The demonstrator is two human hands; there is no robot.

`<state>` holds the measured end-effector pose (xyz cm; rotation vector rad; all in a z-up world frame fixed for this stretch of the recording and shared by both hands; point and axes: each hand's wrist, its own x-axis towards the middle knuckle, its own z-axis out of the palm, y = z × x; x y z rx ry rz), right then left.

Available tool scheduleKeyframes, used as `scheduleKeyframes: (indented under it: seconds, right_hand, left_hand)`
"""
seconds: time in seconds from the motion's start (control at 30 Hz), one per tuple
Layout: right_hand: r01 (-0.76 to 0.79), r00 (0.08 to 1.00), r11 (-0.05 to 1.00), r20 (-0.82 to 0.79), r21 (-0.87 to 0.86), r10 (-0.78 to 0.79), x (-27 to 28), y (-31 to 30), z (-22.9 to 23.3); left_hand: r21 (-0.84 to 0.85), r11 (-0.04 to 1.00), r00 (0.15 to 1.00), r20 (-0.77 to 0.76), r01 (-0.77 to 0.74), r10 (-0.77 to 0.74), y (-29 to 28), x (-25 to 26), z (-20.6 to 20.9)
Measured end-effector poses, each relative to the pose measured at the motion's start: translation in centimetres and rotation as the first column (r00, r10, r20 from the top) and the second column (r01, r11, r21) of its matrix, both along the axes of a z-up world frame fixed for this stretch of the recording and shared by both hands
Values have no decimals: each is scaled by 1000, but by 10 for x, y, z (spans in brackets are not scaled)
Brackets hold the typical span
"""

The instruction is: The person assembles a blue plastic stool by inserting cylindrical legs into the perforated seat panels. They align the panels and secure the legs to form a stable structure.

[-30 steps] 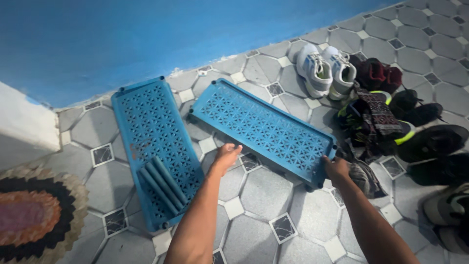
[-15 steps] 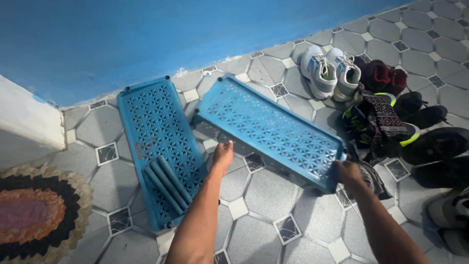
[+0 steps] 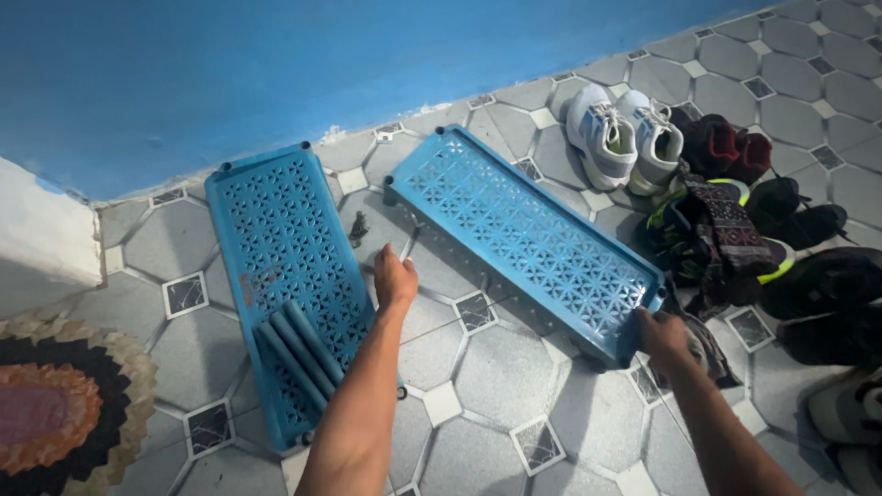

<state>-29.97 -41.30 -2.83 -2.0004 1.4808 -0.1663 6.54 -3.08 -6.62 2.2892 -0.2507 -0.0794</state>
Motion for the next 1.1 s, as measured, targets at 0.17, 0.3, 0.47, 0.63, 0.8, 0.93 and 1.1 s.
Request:
scheduleKeyframes:
  seconds: [0.17,0.3,0.47,0.63,0.8,0.93,1.1]
  right_hand:
    - [85,994,996,67,21,-86,28,3,-21]
    - [108,989,991,91,81,-115,38,4,-28]
    - [71,962,978,246,194,-119,57,8,-25]
    - [51,994,997,88,65,-57,69,11,-6]
    - [43,972,986,222,160,-79,77,18,9]
    - [29,973,989,222,146,-61,77,17,8]
    - [-8,989,995,147,96,-7,73,10,0]
  left_hand:
    - [374,926,996,58,45,-72,-4,19,46]
    - [567,824,966,199,22,-163,1,43,39]
    - [596,795,891,416,-116,-181,-1,79,-9]
    - [592,805,959,248,-36,-140,-7,97,-38]
    - [493,870,956,259,-5,-141,-4,102,-46]
    - [-51,985,953,-266,-163,144,-5,97,-46]
    - [-32,953,898,345,301,-272,-10,54,-33]
